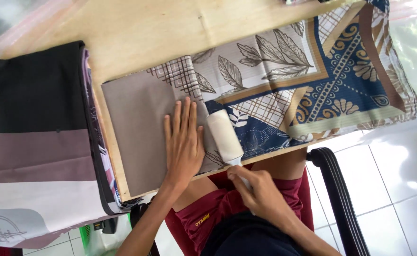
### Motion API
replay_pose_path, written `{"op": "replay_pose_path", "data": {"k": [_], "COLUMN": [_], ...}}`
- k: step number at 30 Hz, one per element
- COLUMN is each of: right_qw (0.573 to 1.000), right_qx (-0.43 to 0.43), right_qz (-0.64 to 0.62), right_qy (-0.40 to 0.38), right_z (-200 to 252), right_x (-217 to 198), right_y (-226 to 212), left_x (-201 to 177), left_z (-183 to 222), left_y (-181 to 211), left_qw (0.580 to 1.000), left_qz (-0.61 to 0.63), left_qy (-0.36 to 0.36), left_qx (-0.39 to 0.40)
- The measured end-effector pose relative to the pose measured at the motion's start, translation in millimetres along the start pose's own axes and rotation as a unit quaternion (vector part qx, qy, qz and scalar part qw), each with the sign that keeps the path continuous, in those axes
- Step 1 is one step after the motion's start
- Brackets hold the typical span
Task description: Using a lint roller to remove dust and lint from folded pieces of patterned fabric on a workspace table.
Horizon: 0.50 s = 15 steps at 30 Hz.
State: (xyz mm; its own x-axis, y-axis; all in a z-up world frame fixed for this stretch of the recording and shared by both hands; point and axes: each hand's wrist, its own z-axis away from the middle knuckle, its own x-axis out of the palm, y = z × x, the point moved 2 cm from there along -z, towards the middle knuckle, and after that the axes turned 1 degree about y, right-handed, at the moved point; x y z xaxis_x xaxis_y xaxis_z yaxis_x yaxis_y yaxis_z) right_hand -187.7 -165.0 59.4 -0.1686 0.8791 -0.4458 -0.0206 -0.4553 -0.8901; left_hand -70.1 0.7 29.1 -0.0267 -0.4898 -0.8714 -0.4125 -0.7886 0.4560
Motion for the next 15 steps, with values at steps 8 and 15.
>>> {"op": "replay_pose_path", "data": {"k": [8,15], "right_qw": [0.969,0.953], "right_qx": [0.215,0.225], "right_qz": [0.020,0.085], "right_qy": [0.120,0.186], "right_z": [33.5,44.4], "right_x": [-68.1,-89.5], "right_y": [60.5,52.4], "left_x": [-0.2,0.8], "left_z": [-1.5,-2.0], "left_y": [5.0,4.5], "left_qw": [0.988,0.987], "left_qz": [-0.153,-0.160], "left_qy": [-0.004,-0.001], "left_qx": [0.017,0.019]}}
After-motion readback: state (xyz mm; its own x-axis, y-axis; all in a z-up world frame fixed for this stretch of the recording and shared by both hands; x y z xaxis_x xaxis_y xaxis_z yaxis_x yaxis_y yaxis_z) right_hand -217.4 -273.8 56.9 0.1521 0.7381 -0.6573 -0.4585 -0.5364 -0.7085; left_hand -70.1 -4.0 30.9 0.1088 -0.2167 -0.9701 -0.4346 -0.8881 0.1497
